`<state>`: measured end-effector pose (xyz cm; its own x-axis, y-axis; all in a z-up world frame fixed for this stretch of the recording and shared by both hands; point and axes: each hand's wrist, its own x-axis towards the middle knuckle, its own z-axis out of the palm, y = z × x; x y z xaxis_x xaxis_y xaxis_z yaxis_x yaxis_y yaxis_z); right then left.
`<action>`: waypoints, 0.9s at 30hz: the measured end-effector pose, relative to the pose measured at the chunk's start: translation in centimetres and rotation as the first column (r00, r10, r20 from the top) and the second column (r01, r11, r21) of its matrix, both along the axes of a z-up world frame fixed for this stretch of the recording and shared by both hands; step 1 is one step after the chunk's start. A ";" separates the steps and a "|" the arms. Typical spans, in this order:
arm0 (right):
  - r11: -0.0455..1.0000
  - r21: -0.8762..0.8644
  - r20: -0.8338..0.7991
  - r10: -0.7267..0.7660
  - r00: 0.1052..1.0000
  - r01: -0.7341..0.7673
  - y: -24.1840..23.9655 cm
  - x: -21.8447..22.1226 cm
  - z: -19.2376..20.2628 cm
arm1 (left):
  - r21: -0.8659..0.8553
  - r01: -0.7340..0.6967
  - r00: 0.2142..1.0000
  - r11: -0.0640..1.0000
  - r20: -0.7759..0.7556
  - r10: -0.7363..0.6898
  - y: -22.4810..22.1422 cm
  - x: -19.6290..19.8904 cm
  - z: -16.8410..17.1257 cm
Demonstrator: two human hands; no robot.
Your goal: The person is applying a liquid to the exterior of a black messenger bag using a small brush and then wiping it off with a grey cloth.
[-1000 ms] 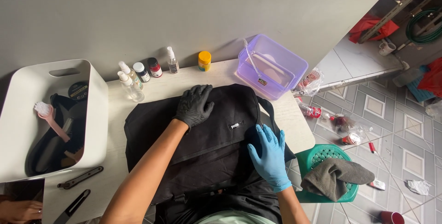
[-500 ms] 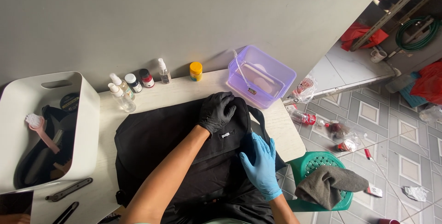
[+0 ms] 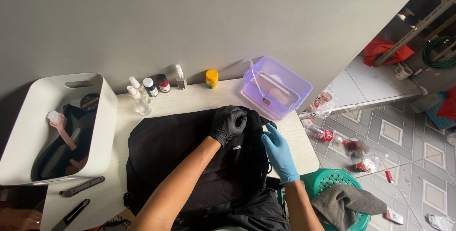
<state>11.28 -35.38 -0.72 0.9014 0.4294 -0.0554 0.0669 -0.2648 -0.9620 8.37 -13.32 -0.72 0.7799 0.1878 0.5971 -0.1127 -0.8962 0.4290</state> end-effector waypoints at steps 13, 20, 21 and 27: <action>0.958 -0.285 0.231 0.055 0.971 0.013 0.2 -1.9 0.7 | 0.245 0.144 0.913 0.959 -0.407 -0.033 0.2 -18.0 4.8; 0.969 -0.246 0.373 0.085 0.924 0.011 0.6 -2.2 -0.7 | 0.228 -0.083 0.927 0.970 -0.340 0.160 -1.9 -28.0 4.4; 0.943 -0.331 0.390 0.110 0.914 0.028 0.6 -2.5 -0.5 | 0.220 -0.190 0.910 0.957 -0.327 0.256 -2.4 -29.0 4.2; 0.906 -0.423 0.206 0.112 0.972 -0.015 0.6 -3.6 2.7 | 0.234 -0.490 0.809 0.840 -0.238 0.538 -4.1 -31.0 2.7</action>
